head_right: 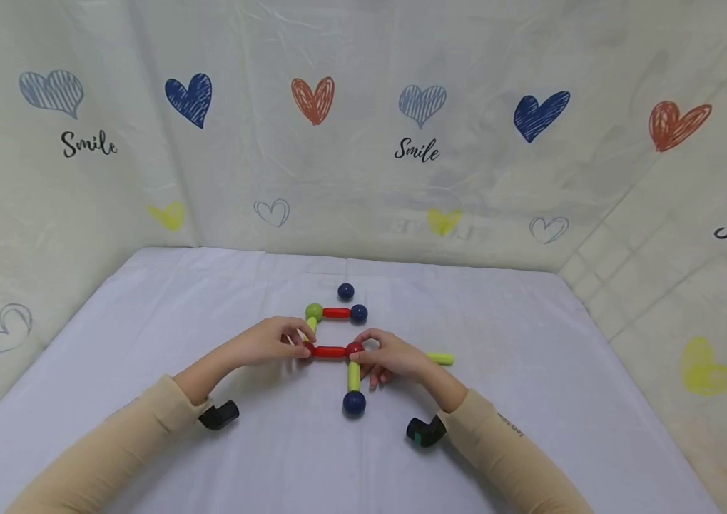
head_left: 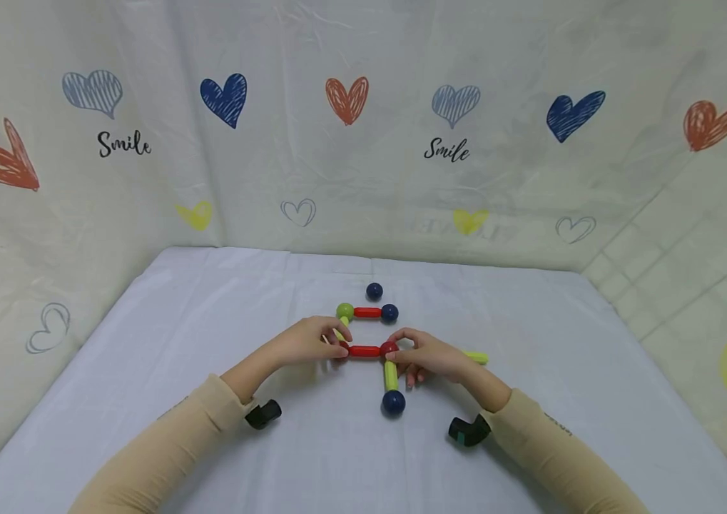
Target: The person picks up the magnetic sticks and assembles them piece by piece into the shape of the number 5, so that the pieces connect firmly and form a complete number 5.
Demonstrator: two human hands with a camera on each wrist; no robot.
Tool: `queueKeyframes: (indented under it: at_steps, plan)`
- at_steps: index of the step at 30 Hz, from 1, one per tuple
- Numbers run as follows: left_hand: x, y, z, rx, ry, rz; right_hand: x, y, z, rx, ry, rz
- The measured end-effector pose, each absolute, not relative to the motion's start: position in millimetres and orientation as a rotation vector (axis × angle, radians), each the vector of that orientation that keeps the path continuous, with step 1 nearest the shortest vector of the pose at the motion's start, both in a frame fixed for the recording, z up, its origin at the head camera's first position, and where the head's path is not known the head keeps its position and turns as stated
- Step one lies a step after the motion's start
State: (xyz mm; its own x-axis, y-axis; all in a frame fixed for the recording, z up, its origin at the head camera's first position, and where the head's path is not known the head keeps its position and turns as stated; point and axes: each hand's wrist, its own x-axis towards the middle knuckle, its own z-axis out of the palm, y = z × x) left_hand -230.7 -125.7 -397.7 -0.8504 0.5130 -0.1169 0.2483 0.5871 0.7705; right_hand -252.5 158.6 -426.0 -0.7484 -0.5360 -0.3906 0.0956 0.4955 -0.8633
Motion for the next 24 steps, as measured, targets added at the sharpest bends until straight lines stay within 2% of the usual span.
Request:
queueKeyframes:
  at_steps: [24]
  plan:
    - [-249, -146, -411, 0.511, 2.385, 1.200, -251, 159, -424, -0.350, 2.138, -1.240]
